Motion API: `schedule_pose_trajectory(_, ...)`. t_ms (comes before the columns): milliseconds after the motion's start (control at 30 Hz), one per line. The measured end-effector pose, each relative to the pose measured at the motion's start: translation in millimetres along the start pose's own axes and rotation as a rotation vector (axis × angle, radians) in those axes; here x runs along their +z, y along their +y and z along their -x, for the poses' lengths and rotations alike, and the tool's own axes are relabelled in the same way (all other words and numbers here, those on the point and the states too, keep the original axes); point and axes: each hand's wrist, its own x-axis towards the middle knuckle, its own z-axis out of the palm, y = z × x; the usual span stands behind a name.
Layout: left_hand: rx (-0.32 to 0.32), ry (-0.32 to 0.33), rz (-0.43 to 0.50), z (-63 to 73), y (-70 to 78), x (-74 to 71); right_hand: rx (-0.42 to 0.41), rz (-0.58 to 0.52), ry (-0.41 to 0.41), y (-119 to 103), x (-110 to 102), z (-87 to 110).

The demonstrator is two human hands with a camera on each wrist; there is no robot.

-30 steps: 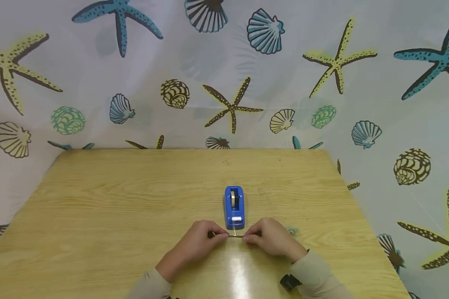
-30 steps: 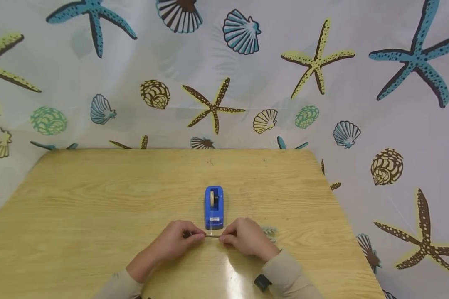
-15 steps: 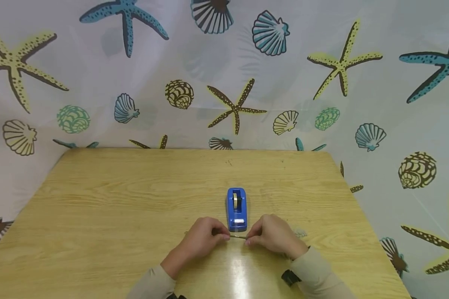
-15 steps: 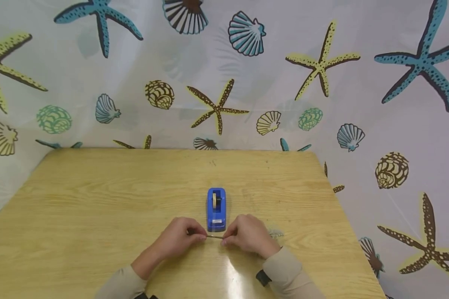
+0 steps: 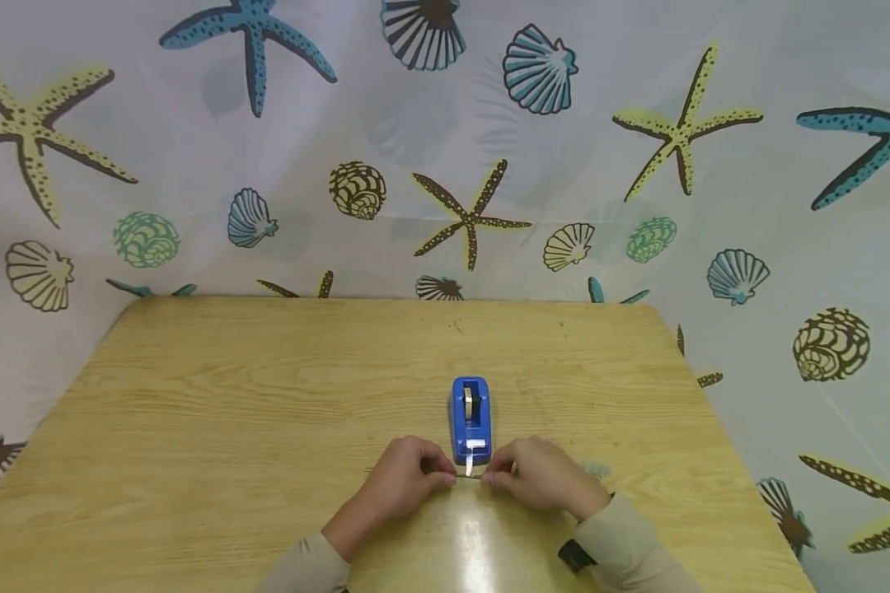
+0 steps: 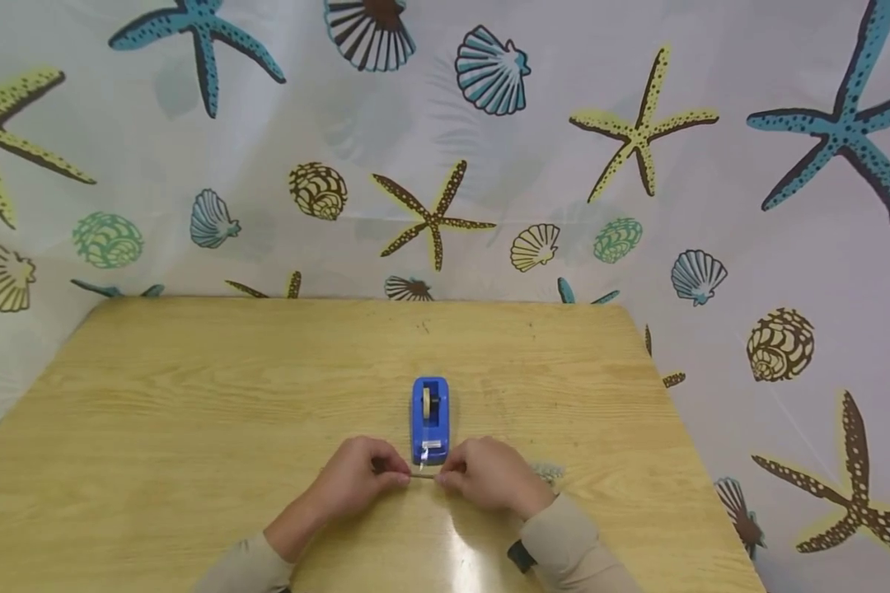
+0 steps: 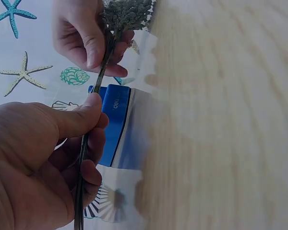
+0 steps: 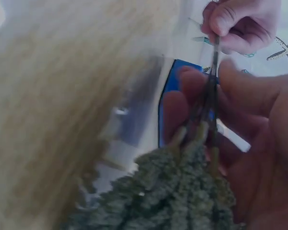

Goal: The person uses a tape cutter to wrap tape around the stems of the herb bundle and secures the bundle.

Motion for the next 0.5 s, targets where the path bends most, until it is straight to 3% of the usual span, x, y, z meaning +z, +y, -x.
schedule_pose_trajectory(133, -0.01, 0.008, -0.007, 0.7, -0.2, 2.5, 0.003, 0.041, -0.036, -3.3, -0.6, 1.2)
schedule_pose_trajectory(500, -0.02, 0.027, 0.043, 0.7, -0.5, 5.8, 0.049, 0.05, 0.122, -5.1, 3.4, 2.2)
